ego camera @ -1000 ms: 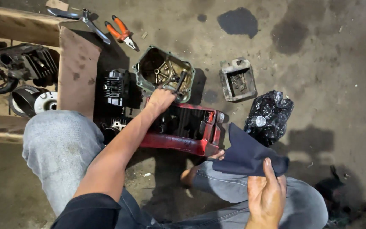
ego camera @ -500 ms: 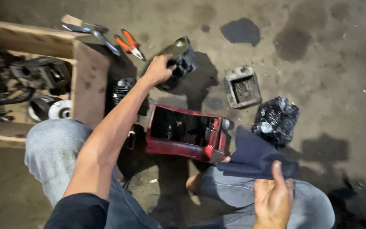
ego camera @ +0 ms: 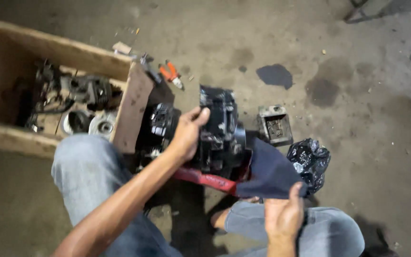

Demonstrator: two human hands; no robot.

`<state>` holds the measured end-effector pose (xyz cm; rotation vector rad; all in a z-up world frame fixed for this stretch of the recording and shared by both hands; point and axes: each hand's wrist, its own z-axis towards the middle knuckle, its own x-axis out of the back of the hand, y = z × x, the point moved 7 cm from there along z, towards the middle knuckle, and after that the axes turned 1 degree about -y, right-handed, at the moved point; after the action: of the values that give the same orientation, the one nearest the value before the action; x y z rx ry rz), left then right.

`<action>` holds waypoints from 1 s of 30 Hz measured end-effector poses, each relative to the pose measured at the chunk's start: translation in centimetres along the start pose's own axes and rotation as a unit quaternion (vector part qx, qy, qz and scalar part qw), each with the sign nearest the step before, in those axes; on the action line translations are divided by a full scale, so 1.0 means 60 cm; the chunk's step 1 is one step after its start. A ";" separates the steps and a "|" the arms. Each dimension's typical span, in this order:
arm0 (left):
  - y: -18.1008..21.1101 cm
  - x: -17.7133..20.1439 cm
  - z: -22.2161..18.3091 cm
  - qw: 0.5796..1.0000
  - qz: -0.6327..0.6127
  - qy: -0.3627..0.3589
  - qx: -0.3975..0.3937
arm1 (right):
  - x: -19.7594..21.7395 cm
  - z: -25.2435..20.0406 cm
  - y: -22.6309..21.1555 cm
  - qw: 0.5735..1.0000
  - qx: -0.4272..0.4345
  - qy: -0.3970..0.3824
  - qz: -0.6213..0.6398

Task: Cleaning various motorcycle engine components, including a clutch hub and casing, using a cloth.

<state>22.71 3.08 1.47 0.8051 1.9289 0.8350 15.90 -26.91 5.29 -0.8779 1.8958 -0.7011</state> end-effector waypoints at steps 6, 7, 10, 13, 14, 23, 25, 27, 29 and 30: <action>-0.072 0.063 -0.119 0.998 -0.024 0.046 0.036 | 0.113 -0.028 0.137 0.972 0.039 0.136 -0.187; -0.078 0.066 -0.135 0.999 -0.002 0.034 0.034 | 0.100 -0.029 0.133 0.812 0.251 0.034 -0.525; -0.091 0.062 -0.157 0.999 0.004 0.015 0.033 | -0.153 -0.075 0.126 0.645 0.358 -0.173 -0.653; -0.074 0.054 -0.175 0.999 -0.024 0.014 0.034 | -0.247 -0.144 0.122 0.712 0.305 -0.273 -0.571; -0.067 0.046 -0.181 0.998 -0.043 0.016 0.034 | -0.243 -0.155 0.136 0.648 0.322 -0.284 -0.629; 0.002 0.022 -0.195 1.000 0.022 -0.009 0.009 | -0.240 -0.149 0.141 0.557 0.351 -0.253 -0.709; -0.007 0.038 -0.187 0.999 0.032 0.019 0.022 | -0.239 -0.168 0.148 0.589 0.336 -0.285 -0.677; -0.017 0.049 -0.188 0.997 0.040 0.047 0.042 | -0.218 -0.173 0.156 0.620 0.316 -0.316 -0.645; -0.014 0.053 -0.187 0.997 0.044 0.055 0.029 | -0.187 -0.161 0.168 0.571 0.351 -0.310 -0.674; -0.007 0.052 -0.192 0.997 0.044 0.054 0.030 | -0.200 -0.149 0.160 0.571 0.350 -0.309 -0.675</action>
<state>11.14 2.54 4.39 0.9027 2.0350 0.8927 9.17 -10.60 7.79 -1.6250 -0.1004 -1.5635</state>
